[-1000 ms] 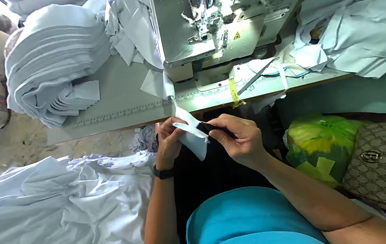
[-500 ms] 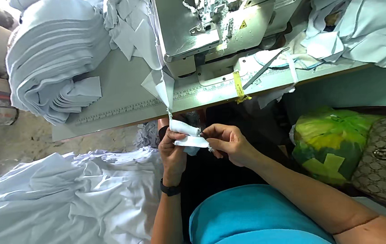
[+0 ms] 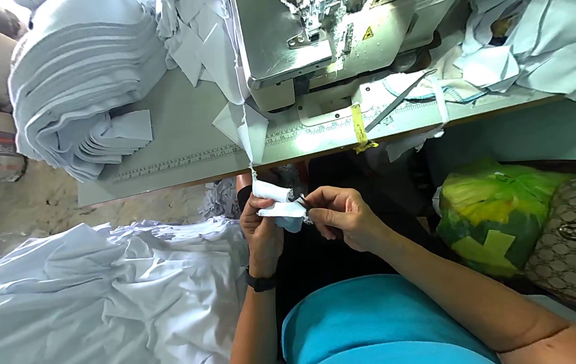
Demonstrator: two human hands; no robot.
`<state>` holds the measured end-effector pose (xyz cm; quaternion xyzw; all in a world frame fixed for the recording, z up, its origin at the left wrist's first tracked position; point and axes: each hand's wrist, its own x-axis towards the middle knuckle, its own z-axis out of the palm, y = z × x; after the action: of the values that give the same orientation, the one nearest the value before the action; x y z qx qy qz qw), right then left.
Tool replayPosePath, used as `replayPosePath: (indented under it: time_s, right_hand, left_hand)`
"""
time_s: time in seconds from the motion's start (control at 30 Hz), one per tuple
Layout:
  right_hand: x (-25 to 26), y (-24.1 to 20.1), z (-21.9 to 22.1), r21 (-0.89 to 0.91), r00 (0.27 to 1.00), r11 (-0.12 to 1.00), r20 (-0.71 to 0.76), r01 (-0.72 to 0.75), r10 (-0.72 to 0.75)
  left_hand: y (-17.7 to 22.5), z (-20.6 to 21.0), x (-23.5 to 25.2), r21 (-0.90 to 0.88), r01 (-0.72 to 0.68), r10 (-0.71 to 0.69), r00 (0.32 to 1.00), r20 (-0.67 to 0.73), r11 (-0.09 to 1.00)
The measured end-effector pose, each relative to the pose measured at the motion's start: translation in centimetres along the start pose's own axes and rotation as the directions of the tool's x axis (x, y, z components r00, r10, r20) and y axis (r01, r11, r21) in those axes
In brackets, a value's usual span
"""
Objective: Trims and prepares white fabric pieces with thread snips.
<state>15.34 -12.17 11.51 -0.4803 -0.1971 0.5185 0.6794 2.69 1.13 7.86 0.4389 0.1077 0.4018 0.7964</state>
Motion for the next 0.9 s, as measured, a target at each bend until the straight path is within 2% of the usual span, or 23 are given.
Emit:
replayPosePath:
  time_s: [0.1,0.3,0.37,0.4,0.47,0.5,0.53,0.57,0.63,0.7,0.8,0.9]
  right_hand:
    - [0.0,-0.2,0.5,0.021,0.999,0.999,-0.009,-0.032,0.033]
    - [0.6,-1.2,0.9,0.070,0.995,0.995,-0.070,0.076,-0.071]
    - [0.5,-1.6,0.5,-0.082,0.986,0.986,-0.076,0.143,-0.150]
    - [0.6,-1.9,0.2,-0.263,0.971,0.942,-0.065,0.208,-0.232]
    - [1.2,-1.7,-0.7,-0.619,0.897,0.697,0.030,0.363,-0.440]
    - [1.4,-1.5,-1.0,-0.688,0.857,0.586,0.101,0.427,-0.505]
    - [1.6,-1.3,-1.1,-0.699,0.826,0.530,0.157,0.480,-0.541]
    - [1.5,-1.0,-1.0,-0.668,0.814,0.537,0.185,0.515,-0.550]
    - [1.0,-0.7,-0.8,-0.530,0.856,0.688,0.164,0.496,-0.491]
    - [0.3,-0.5,-0.7,-0.408,0.920,0.826,0.137,0.389,-0.366]
    - [0.3,0.7,-0.9,-0.473,0.921,0.792,0.145,0.385,-0.361]
    - [0.4,1.2,-0.7,-0.426,0.895,0.787,0.200,0.447,-0.399]
  left_hand:
    - [-0.2,0.0,-0.1,0.036,-0.013,0.013,1.000,0.018,0.999]
    - [-0.8,-0.2,-0.6,0.157,-0.018,0.007,0.997,0.073,0.987]
    - [-0.2,-0.4,-0.9,0.238,-0.022,-0.002,0.995,0.100,0.971]
    - [0.5,-0.3,-1.1,0.302,-0.032,-0.011,0.990,0.141,0.953]
    - [2.4,0.2,-1.5,0.428,-0.070,-0.029,0.975,0.222,0.901]
    - [3.1,0.4,-1.7,0.488,-0.089,-0.032,0.972,0.235,0.869]
    - [3.5,0.3,-1.9,0.530,-0.105,-0.022,0.974,0.227,0.842]
    - [3.7,0.2,-2.0,0.559,-0.115,-0.005,0.978,0.208,0.821]
    - [3.8,-0.3,-2.2,0.576,-0.107,0.021,0.988,0.154,0.810]
    - [4.0,-0.4,-2.3,0.512,-0.055,0.010,0.996,0.092,0.857]
    - [4.2,-0.2,-2.4,0.187,0.062,-0.073,0.996,0.053,0.980]
    - [3.8,0.1,-2.4,-0.037,0.110,-0.109,0.993,0.048,0.993]
